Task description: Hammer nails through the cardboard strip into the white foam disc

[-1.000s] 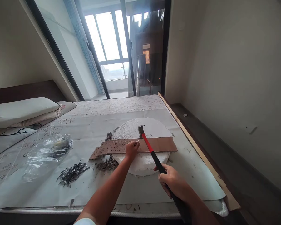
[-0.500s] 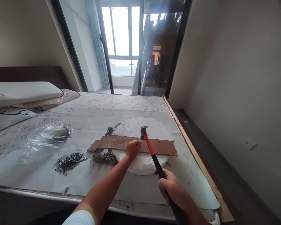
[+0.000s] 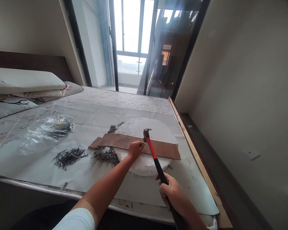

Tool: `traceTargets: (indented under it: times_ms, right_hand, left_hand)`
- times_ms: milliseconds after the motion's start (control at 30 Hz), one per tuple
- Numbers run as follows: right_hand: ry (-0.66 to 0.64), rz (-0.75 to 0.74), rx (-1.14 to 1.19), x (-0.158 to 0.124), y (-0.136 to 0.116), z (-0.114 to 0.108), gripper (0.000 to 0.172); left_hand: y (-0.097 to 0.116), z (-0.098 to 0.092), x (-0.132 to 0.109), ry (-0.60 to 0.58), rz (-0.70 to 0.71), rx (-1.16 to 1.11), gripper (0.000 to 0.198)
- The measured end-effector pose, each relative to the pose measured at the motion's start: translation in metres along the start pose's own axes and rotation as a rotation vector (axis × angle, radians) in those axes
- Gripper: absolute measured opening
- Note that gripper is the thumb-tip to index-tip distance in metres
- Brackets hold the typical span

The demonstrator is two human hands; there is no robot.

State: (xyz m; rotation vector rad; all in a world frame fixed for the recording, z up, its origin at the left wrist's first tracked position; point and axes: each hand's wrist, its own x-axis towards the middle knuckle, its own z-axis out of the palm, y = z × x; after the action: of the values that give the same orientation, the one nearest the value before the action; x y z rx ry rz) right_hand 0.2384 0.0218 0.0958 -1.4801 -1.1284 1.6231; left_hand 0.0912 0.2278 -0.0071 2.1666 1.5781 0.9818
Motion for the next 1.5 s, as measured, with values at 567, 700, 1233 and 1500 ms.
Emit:
traceTargets:
  times_ms: [567,700,1233,1500]
  right_hand:
    - [0.019,0.008,0.005,0.003,0.006,0.002,0.038]
    - [0.014,-0.048,0.018,-0.006,0.003,-0.003,0.034]
    - [0.038,-0.004,-0.046,0.007,0.026,0.002,0.034]
    - [0.127,-0.343,-0.549,-0.001,0.027,0.000,0.018]
  left_hand:
    - [0.005,-0.004,-0.002,-0.090,-0.013,0.102,0.019]
    - [0.005,-0.004,-0.002,-0.034,-0.008,-0.009,0.016]
    - [0.008,-0.023,-0.003,0.115,-0.180,-0.520,0.016]
    - [0.011,-0.088,-0.029,0.237,-0.166,-0.615,0.027]
